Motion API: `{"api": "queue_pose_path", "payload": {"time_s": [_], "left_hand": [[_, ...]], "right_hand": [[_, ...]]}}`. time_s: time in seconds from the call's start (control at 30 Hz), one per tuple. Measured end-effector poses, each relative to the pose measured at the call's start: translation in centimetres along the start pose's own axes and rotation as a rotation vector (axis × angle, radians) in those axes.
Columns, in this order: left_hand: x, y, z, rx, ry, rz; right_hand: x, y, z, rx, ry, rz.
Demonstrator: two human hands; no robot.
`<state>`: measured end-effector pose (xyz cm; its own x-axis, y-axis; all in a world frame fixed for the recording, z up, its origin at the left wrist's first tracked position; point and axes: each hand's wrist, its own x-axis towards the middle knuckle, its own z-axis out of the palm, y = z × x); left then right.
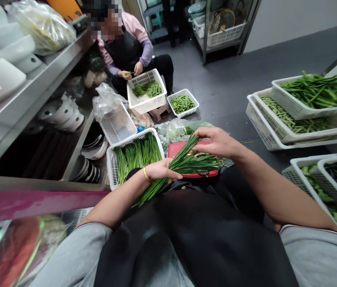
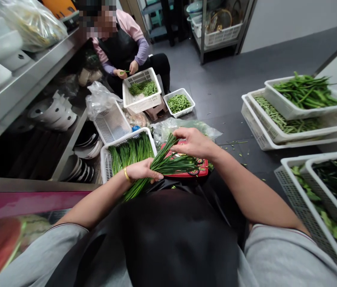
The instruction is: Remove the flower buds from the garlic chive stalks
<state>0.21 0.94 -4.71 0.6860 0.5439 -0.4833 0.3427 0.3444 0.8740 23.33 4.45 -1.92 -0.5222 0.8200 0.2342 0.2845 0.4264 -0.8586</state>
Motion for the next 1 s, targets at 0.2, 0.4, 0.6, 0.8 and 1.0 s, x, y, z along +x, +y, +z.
{"api": "queue_pose_path", "payload": {"time_s": [0.2, 0.4, 0.6, 0.8, 1.0], "left_hand": [[0.6, 0.0, 0.4, -0.097, -0.013, 0.018], [0.8, -0.7, 1.1, -0.211, 0.015, 0.062], [-0.1, -1.1, 0.9, -0.171, 0.102, 0.018], [-0.3, -1.3, 0.7, -0.127, 0.012, -0.002], [-0.9, -1.2, 0.7, -0.117, -0.036, 0.036]], "right_hand": [[-0.9, 0.7, 0.1, 0.121, 0.06, 0.075], [-3.0, 1.6, 2.5, 0.199, 0.31, 0.056], [-3.7, 1.9, 3.7, -0.175, 0.343, -0.083], [-2.9, 0.4, 2.5, -0.658, 0.091, -0.142], [-2.5, 1.2, 4.6, 0.25, 0.445, 0.105]]}}
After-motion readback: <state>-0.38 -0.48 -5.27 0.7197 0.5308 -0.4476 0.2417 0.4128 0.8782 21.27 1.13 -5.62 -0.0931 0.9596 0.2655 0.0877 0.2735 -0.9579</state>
